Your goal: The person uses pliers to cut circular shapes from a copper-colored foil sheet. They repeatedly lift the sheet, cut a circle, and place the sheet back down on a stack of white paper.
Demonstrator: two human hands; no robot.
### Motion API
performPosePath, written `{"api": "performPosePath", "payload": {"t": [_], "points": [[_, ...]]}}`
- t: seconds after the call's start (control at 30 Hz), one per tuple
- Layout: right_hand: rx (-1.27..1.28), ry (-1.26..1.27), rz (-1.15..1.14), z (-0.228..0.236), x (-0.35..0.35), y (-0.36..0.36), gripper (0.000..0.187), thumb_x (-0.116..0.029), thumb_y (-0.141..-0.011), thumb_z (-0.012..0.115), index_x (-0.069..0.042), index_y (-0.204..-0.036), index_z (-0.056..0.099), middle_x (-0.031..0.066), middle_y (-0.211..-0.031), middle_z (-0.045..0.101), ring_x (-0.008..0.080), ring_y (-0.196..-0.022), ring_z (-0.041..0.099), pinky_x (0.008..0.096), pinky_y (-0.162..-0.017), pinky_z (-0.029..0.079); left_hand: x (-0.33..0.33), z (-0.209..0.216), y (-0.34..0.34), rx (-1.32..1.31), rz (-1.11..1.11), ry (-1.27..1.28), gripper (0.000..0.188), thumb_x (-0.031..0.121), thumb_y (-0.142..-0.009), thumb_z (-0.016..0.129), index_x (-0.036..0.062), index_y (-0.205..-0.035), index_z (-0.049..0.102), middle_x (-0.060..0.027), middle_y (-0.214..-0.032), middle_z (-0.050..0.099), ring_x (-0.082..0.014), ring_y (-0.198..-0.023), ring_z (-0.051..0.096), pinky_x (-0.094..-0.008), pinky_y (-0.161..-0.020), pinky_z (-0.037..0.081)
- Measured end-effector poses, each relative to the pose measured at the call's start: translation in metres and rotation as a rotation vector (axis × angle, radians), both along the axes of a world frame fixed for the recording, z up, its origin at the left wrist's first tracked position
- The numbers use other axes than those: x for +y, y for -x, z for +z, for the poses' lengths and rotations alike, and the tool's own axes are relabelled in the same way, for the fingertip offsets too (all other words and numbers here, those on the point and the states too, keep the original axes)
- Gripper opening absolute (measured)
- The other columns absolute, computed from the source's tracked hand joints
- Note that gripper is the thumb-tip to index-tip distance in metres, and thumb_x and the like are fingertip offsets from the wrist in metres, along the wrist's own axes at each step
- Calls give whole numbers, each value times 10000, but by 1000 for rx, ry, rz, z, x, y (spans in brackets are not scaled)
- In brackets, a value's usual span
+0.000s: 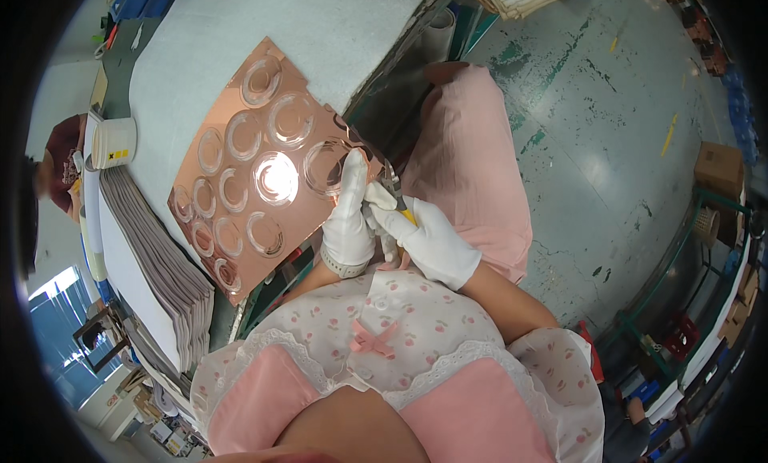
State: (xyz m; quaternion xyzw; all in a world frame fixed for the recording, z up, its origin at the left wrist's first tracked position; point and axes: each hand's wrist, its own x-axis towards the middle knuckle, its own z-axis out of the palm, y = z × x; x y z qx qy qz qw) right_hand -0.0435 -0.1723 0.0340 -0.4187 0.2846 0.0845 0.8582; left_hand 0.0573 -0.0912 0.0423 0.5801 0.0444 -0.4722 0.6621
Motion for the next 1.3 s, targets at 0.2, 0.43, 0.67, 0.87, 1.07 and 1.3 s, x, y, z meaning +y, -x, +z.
{"api": "performPosePath", "payload": {"t": [0.2,0.43,0.67,0.87,1.07,1.3], "points": [[4,4,-24,-1,2,0,306,-241,-920,448,27,-1055,511,38,-782,530,85,-604,523,211,-494,501,-3,-3,2,-33,38,-9,524,443,-931,363,37,-663,558,-65,-552,554,-118,-422,493,-204,-397,385],[68,67,-37,-3,4,-3,259,-211,-913,465,32,-975,531,37,-689,542,85,-534,528,207,-426,457,6,-10,-6,-94,-137,-9,446,402,-925,396,5,-827,572,-83,-667,589,-113,-492,534,-191,-412,409],[138,209,-17,-5,5,-4,173,-138,-880,524,9,-967,503,44,-722,550,114,-620,545,247,-515,441,-9,-29,-4,299,-435,604,510,286,-851,489,-48,-1232,428,-223,-1204,498,-270,-1101,520,-327,-896,431],[114,29,-248,-9,3,-2,198,-145,-854,575,5,-978,534,6,-776,545,50,-594,510,202,-459,432,-11,-26,5,194,-136,402,633,531,-892,349,-29,-1156,481,-152,-1067,564,-230,-991,556,-323,-940,384],[-40,552,-287,-19,-2,-14,328,-236,-703,749,-21,-835,539,16,-697,536,66,-594,478,221,-546,414,2,-1,-2,9,-123,93,549,529,-929,256,50,-892,520,-45,-751,533,-107,-659,507,-200,-623,423],[-103,722,-653,-22,-35,-37,172,-147,-768,696,-27,-752,574,-24,-645,546,50,-576,488,224,-501,419,17,-10,-4,-352,-144,210,226,239,-923,351,45,-832,419,27,-503,302,-78,-458,303,-209,-460,306]]}}
